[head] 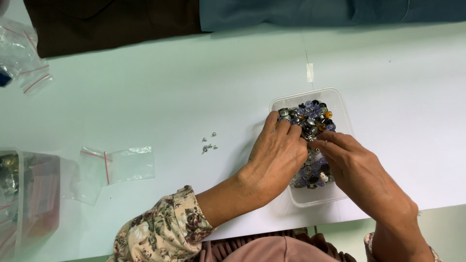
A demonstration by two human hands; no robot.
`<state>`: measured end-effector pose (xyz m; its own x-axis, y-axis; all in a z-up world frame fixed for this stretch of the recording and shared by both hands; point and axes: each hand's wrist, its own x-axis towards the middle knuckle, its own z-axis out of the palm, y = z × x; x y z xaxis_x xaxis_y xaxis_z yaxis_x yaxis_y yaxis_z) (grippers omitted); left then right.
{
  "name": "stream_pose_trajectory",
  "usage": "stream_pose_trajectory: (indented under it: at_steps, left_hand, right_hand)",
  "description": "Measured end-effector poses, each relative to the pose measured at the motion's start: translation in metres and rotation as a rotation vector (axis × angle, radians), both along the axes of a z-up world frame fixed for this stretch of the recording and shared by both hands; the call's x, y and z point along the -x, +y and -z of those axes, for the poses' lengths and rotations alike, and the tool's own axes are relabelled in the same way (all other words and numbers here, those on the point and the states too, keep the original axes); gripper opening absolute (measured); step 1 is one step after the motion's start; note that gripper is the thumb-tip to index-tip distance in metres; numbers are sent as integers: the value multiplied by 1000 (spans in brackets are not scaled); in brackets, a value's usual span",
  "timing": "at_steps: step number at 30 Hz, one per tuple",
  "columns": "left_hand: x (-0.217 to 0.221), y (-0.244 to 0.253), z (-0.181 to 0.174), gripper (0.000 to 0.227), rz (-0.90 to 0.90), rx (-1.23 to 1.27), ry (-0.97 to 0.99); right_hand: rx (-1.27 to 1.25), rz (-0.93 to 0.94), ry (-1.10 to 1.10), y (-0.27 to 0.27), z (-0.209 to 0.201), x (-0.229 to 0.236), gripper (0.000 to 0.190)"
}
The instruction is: The person picks up several small silver buttons from a table and places them one by one into a small plastic container.
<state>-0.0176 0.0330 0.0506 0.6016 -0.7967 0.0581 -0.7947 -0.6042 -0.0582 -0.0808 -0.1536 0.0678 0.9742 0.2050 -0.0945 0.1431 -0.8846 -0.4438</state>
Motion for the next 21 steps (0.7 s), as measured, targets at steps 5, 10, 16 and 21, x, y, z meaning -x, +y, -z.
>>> stream_pose_trajectory:
  at_steps: [5,10,16,21]
  left_hand:
    - [9,-9,2,11,25,6,85]
    - [11,-16,12,11,18,8,98]
    - [10,-19,10,9,37,-18,127]
    - [13,-19,11,21,19,19,28]
  right_hand:
    - [16,-150,-73,8,4,4,7]
    - [211,-131,-86,9,26,8,10]
    - [415,-127,-149,9,32,12,13]
    - [378,-117,-91,5,34,13,15]
